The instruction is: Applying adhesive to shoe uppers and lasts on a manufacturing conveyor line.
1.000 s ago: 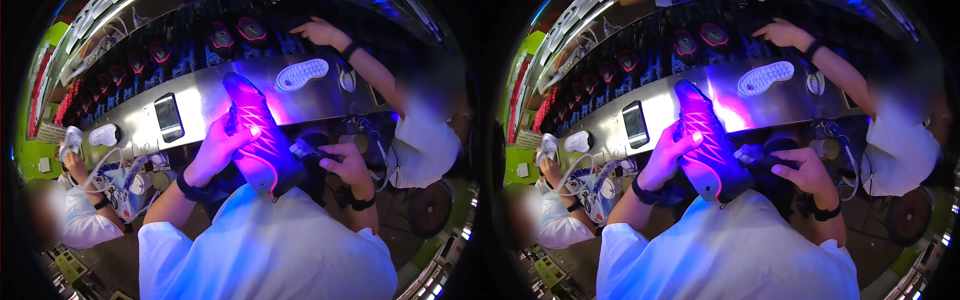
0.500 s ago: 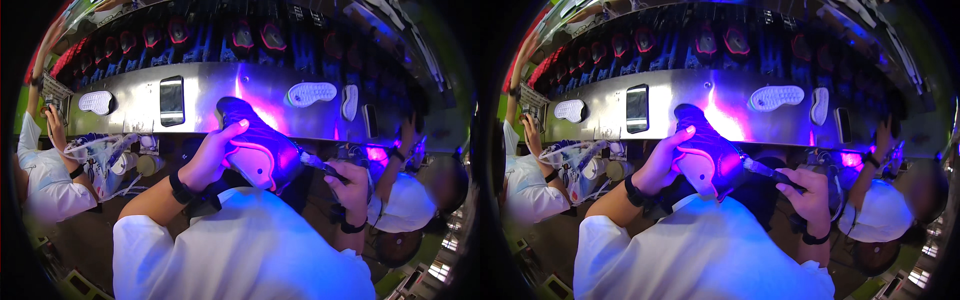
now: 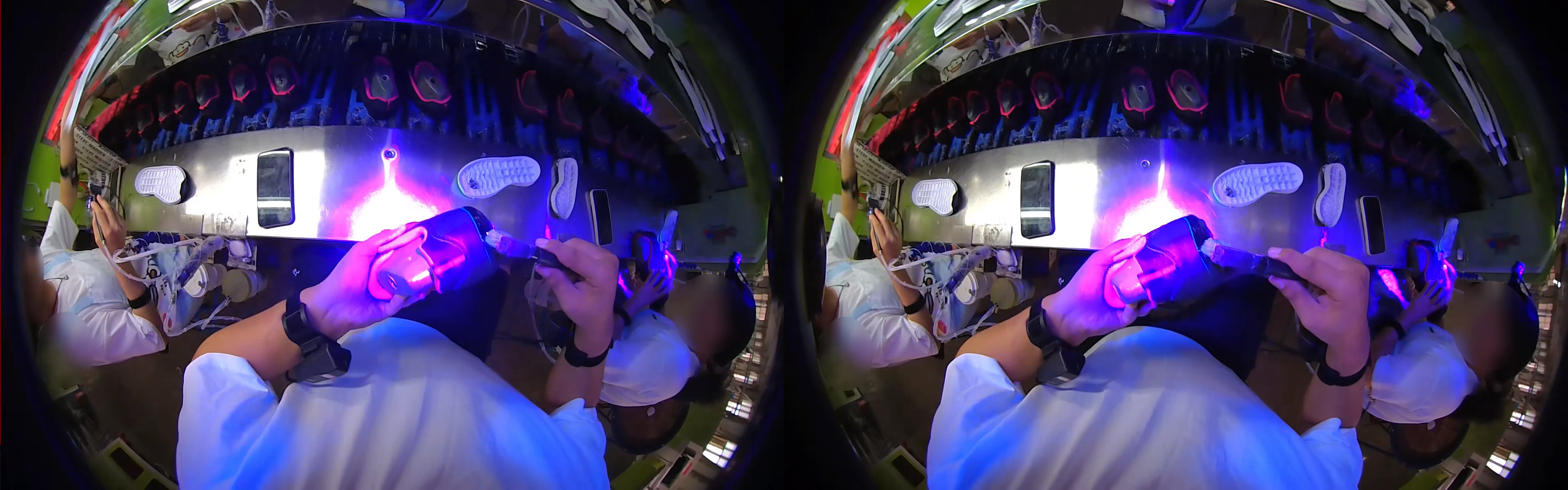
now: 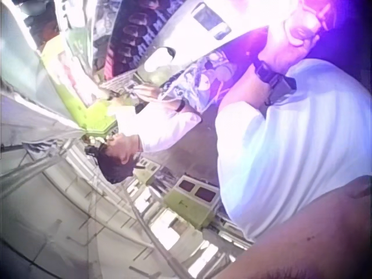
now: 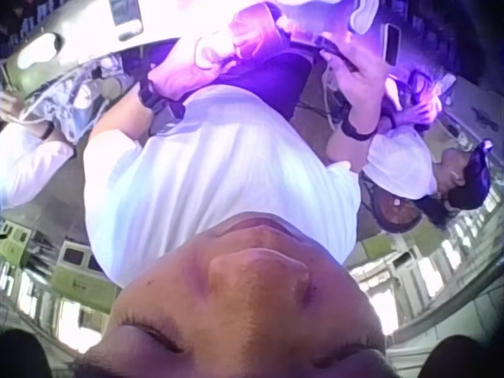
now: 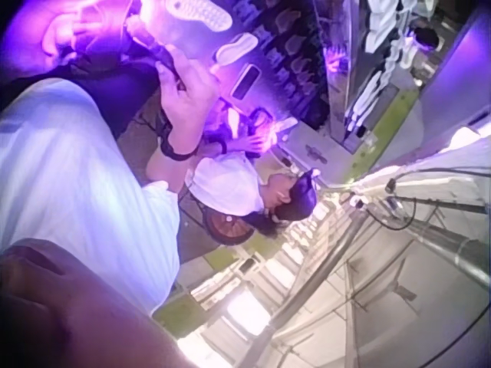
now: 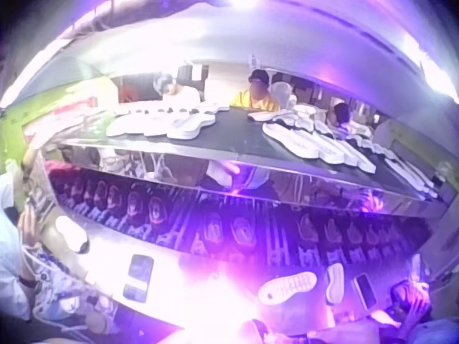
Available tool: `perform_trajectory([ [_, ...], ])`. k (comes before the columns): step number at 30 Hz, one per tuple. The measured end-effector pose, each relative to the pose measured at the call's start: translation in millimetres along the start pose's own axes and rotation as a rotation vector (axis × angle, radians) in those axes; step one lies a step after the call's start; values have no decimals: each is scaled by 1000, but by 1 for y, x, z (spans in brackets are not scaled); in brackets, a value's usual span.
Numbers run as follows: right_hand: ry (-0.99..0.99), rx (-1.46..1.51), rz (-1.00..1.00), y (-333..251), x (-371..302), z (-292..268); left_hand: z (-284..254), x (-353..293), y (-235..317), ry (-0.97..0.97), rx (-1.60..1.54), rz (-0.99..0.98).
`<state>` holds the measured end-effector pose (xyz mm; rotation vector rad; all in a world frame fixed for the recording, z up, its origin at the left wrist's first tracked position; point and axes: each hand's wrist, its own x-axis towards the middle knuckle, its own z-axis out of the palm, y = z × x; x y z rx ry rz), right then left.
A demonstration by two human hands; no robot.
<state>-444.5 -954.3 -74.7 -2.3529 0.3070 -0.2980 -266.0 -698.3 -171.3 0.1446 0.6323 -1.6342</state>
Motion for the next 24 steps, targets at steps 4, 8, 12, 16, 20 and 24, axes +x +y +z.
perform_trajectory([
  [4, 42, 6, -99, 12, 1, 5, -12, 0, -2, -70, -196, -193],
  [8, 43, 47, -72, 10, -2, 15, -11, 1, -8, -49, -307, -282],
  [12, 58, 51, -107, 0, -2, 29, -26, -7, -21, -109, -459, -343],
  [16, 134, 140, -179, -1, -15, 64, -35, -21, -30, -143, -533, -392],
  [20, 87, 287, -72, 11, -44, 89, -35, -21, -23, -248, -286, -238],
  [24, 20, 186, 269, 29, -40, 99, -7, -21, 7, -86, 297, 129],
])
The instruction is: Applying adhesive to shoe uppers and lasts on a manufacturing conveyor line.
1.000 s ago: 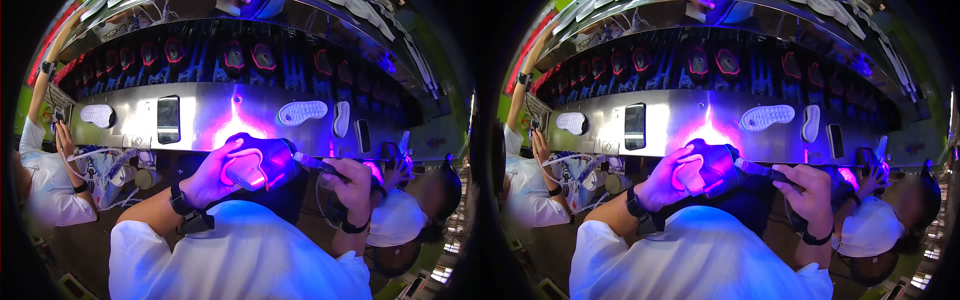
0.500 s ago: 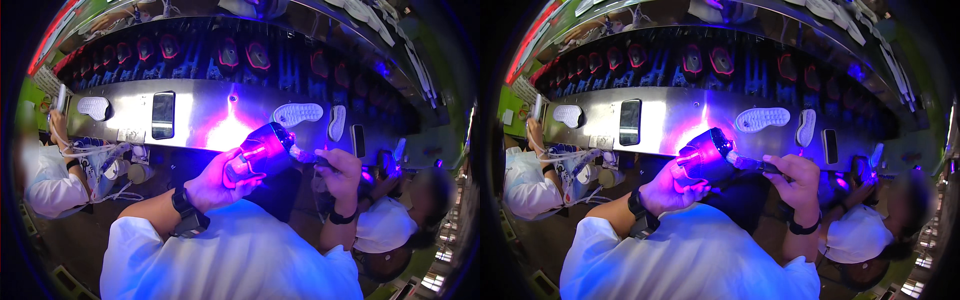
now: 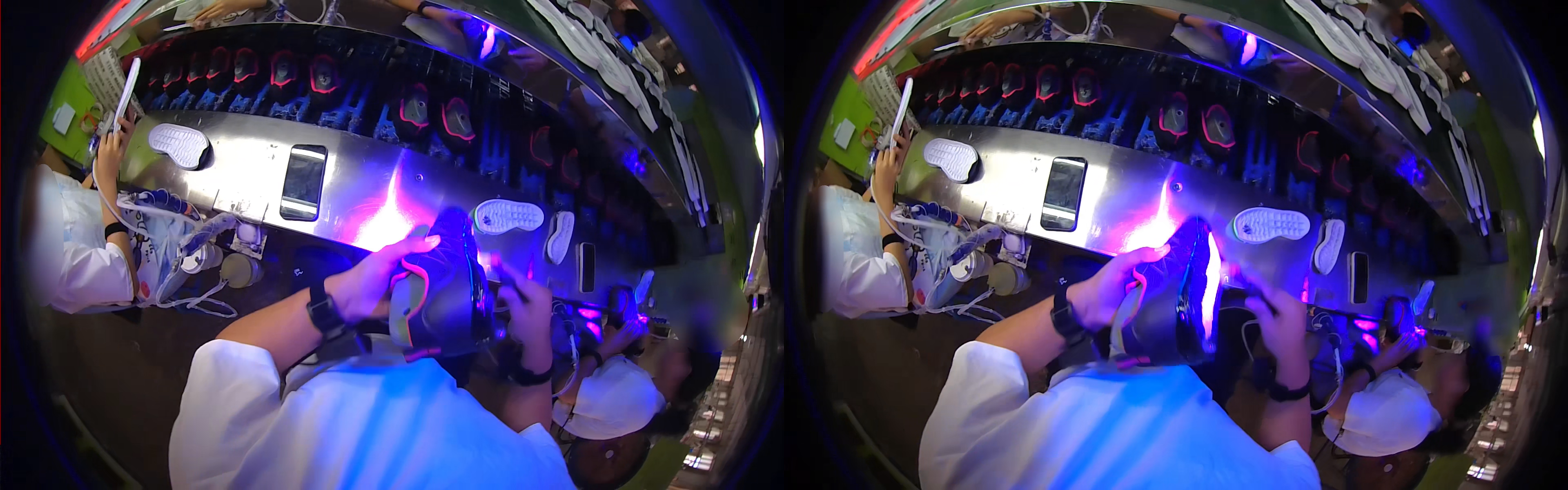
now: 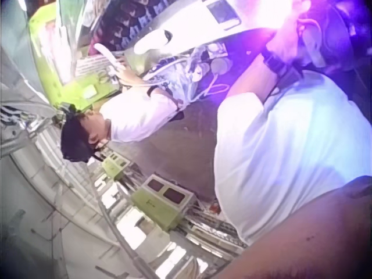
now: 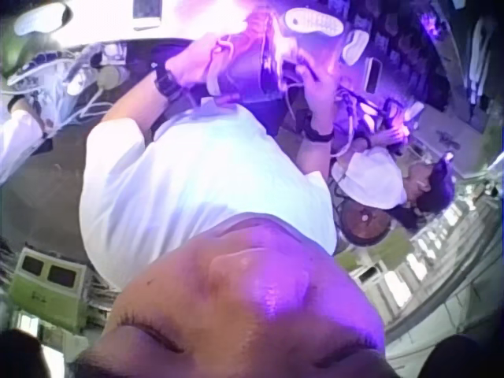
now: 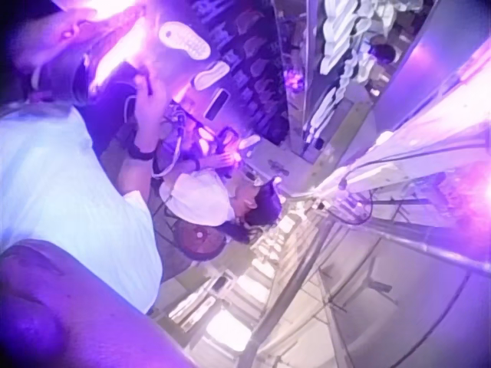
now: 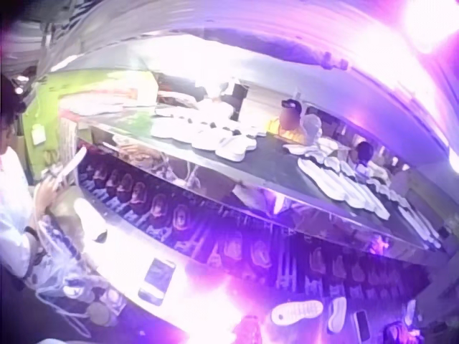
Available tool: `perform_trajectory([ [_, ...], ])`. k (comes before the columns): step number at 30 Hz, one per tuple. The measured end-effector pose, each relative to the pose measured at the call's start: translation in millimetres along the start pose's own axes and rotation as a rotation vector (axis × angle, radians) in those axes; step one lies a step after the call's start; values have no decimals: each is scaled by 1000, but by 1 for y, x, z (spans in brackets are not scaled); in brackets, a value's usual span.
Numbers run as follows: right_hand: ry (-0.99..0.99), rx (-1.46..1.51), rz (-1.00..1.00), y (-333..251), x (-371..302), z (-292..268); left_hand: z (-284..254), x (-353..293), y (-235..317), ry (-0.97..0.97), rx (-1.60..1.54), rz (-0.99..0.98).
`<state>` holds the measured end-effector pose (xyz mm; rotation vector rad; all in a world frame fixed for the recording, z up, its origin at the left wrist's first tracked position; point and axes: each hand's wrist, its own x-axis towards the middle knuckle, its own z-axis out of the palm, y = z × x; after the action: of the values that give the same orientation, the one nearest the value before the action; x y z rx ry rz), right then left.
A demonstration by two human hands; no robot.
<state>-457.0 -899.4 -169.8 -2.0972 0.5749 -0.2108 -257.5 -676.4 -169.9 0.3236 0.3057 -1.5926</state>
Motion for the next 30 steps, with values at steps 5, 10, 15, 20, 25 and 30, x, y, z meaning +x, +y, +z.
perform_trajectory([
  [5, 132, -14, 0, -25, 22, 32, -4, 8, 45, -61, 523, 147],
  [10, -119, 61, 51, -17, -5, 27, 1, 10, 113, 164, 992, 362],
  [15, 158, 331, 368, 54, -21, -6, -26, 58, 254, 760, 1406, 350],
  [20, 304, 377, 403, 79, -19, -23, -3, 101, 356, 913, 2022, 172],
  [25, 375, 319, 462, 97, -33, -22, -18, 154, 388, 1133, 2236, 691],
  [30, 364, 371, 439, 127, -36, -14, -58, 188, 385, 1366, 2400, 1315],
])
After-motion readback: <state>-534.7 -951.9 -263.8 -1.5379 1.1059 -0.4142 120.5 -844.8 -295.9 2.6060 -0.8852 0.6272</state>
